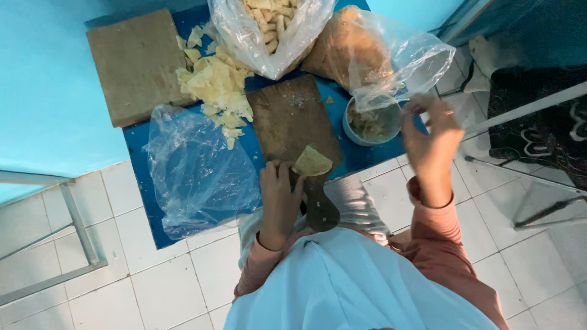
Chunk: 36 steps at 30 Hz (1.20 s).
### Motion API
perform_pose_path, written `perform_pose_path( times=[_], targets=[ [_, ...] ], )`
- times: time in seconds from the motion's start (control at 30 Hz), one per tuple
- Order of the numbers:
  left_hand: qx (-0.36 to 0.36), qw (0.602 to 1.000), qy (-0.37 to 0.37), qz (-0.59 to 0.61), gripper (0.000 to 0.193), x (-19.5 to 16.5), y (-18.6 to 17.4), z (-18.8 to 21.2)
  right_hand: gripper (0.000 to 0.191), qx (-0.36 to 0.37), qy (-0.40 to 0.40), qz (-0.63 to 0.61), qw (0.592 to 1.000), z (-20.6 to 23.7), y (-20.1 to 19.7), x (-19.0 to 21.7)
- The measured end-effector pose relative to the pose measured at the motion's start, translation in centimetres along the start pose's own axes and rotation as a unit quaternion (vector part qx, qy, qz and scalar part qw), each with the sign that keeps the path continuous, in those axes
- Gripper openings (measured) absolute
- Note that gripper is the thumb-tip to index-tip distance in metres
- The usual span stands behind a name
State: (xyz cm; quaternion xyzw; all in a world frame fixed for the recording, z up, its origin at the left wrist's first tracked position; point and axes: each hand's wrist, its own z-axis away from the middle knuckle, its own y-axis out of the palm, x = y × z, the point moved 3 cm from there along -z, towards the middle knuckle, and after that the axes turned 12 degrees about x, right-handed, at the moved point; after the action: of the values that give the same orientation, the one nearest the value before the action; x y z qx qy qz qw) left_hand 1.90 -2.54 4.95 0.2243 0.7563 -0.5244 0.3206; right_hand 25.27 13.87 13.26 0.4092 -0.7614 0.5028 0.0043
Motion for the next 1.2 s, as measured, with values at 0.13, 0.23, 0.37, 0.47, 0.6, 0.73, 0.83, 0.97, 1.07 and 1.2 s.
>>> perform_pose_path(
  times=[0.13, 0.23, 0.37, 0.47, 0.6, 0.73, 0.83, 0.97, 1.07, 1.2],
  targets=[
    [0.008, 1.0, -0.001, 0.006, 0.031, -0.1, -0.1, -0.1, 0.011, 0.02, 0.065, -0.021, 0.997, -3.0, -0.2, -5.8],
    [0.024, 0.999, -0.039, -0.003, 0.026, 0.3, 0.4, -0.8, 0.018, 0.026, -0.035, 0.136, 0.99, -3.8, 2.6, -7.5],
    [-0.005, 0.999, -0.008, 0.037, 0.025, 0.2, 0.7, -0.5, 0.022, 0.083, -0.041, 0.103, 0.99, -5.1, 5.9, -10.3],
    [-0.008, 0.998, -0.014, 0.067, 0.024, 0.4, 1.0, -0.7, 0.019, 0.077, -0.055, 0.065, 0.993, -6.3, 7.8, -11.3],
    [-0.019, 0.997, -0.019, 0.069, 0.023, 0.6, 1.1, -1.0, 0.023, 0.043, -0.036, -0.051, 0.997, -6.7, 8.5, -11.5],
    [-0.024, 0.997, -0.018, 0.067, 0.021, 0.7, 1.1, -1.2, 0.032, 0.038, -0.049, -0.116, 0.991, -6.8, 8.5, -10.5],
    [-0.032, 0.998, -0.013, 0.061, 0.019, 0.8, 1.1, -1.0, 0.041, 0.052, -0.015, -0.119, 0.991, -7.0, 8.6, -10.4],
    [-0.035, 0.998, -0.022, 0.054, 0.019, 1.1, 1.1, -0.9, 0.038, 0.013, 0.051, -0.186, 0.981, -6.6, 8.4, -11.1],
    [-0.032, 0.998, -0.022, 0.04, 0.019, 1.2, 1.1, -0.6, 0.033, -0.022, 0.053, -0.301, 0.952, -5.8, 7.9, -11.7],
    [-0.038, 0.998, -0.02, 0.044, 0.018, 1.4, 1.0, -0.4, 0.029, -0.075, 0.057, -0.42, 0.903, -3.9, 6.1, -12.4]
  ],
)
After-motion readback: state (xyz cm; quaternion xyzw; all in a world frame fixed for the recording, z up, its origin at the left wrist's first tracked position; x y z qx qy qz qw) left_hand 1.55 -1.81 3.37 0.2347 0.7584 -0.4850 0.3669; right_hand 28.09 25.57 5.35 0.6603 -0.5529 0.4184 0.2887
